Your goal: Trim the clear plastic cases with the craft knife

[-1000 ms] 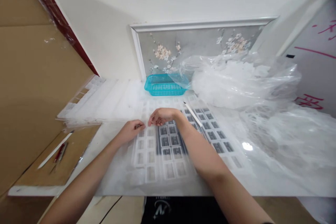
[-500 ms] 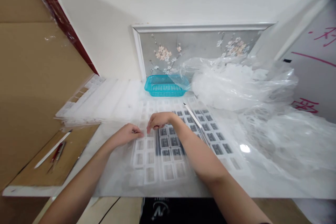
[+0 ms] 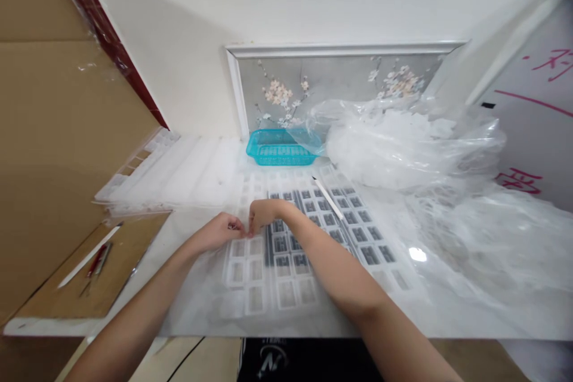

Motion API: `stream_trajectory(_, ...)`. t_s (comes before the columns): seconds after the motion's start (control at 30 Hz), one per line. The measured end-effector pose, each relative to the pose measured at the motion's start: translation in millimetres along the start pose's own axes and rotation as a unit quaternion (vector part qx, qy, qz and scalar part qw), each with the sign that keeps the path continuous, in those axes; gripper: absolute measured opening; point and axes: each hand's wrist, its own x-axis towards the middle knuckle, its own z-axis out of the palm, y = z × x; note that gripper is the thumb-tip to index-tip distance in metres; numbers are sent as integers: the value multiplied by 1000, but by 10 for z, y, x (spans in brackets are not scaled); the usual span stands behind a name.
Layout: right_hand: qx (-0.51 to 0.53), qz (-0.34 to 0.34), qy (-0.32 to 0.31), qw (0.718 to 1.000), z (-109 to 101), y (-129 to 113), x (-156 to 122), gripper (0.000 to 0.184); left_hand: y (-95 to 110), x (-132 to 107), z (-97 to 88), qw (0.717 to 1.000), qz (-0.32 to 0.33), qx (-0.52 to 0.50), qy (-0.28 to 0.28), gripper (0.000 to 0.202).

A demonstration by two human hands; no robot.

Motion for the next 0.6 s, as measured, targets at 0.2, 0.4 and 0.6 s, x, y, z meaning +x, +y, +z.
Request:
stream_trajectory(0.2,-23,5,8,1000,5,-30,-10,41,86,-70,13,996,-45,-64,-29,19)
stream_trajectory(0.4,-72,37,33,996,48,-140,39,49,47,-103,-22,986,-92,-132,-41,20)
stream_trajectory(0.6,-30,72,113,990,238,-115,-61,41,83,-151,-104,959,-76,-246,-119,24)
